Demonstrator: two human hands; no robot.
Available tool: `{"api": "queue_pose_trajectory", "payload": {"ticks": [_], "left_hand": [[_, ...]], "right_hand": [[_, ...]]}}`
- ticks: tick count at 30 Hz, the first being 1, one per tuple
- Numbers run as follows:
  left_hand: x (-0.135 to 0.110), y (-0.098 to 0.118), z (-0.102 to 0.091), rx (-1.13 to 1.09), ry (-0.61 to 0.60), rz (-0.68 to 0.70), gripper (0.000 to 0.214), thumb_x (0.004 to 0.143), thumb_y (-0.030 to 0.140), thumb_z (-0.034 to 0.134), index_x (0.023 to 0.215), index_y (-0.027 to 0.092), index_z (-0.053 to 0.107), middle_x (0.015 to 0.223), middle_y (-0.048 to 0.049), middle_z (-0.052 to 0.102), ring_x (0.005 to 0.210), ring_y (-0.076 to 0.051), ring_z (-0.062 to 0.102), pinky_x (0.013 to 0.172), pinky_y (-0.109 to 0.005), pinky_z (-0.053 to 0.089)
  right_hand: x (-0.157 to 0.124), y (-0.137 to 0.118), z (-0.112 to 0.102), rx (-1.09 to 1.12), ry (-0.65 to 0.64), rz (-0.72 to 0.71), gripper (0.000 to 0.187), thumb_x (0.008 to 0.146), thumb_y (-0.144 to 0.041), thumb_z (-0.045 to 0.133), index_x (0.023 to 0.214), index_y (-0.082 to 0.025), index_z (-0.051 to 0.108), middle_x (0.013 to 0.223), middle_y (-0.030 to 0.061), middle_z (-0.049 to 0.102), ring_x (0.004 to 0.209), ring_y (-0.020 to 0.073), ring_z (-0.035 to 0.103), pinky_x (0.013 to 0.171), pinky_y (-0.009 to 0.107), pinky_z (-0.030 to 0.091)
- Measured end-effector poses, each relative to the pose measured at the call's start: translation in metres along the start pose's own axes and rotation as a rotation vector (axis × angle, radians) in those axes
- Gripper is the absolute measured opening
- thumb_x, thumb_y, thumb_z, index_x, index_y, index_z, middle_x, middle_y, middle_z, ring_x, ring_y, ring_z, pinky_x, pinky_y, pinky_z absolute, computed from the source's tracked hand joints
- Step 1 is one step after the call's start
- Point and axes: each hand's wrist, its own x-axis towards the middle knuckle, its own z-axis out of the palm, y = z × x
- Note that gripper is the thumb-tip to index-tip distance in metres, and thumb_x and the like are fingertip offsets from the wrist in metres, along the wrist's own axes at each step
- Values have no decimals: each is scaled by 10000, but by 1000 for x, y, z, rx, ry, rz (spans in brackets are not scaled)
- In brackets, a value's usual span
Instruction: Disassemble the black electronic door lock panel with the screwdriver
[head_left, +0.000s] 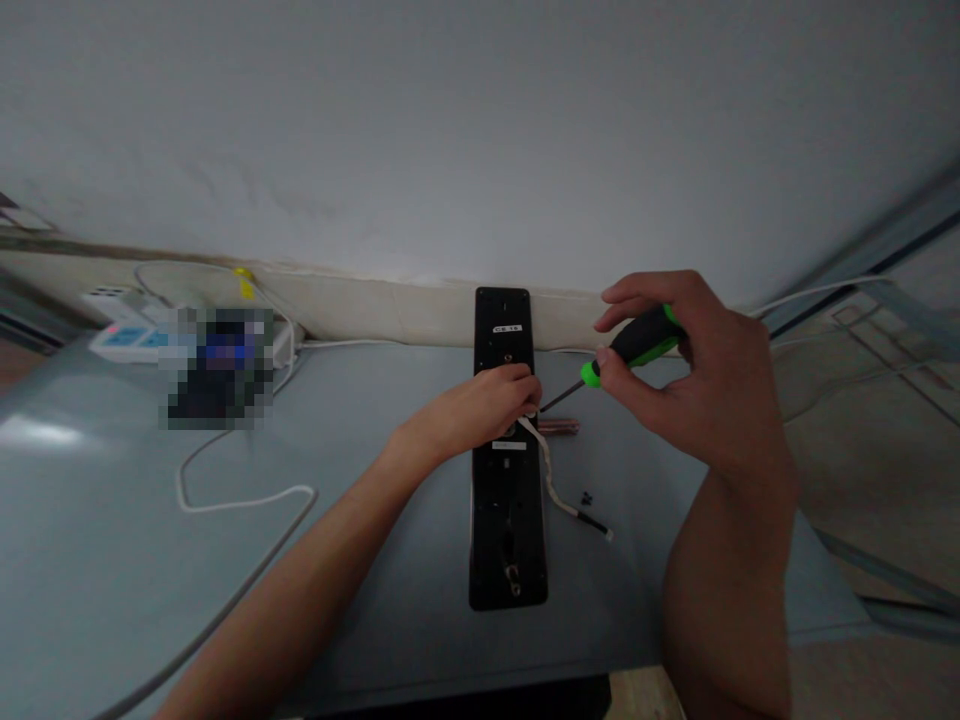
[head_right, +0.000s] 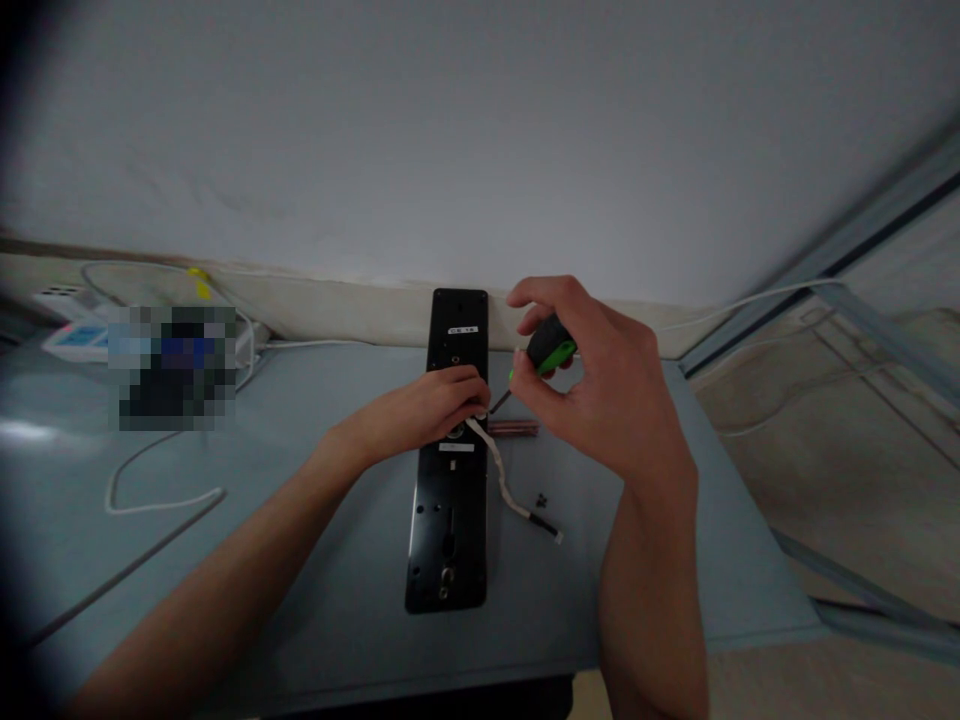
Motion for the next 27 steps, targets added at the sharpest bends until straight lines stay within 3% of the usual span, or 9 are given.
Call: {"api": "queue_pose_trajectory", "payload": {"ticks": [16,27], "left_hand": [[2,1,-1,-10,-31,-18,171,1050,163,508,1023,101,666,1025,-89,642,928,-206,639,863,-314,497],[-2,-4,-7,-128,20,2,127,1002,137,590,972,117,712,947,-69,689,861,-189,655,808,-301,504]], "right_hand": [[0,0,-2,-15,11,-15,434,783,-117,688,1159,-310,590,948,-26,735,725,178,695,724,322,570],[-1,0,-2,-4,23,-11,434,783,-108,700,1155,-307,597,943,-23,728,739,181,698,744,329,573]]}}
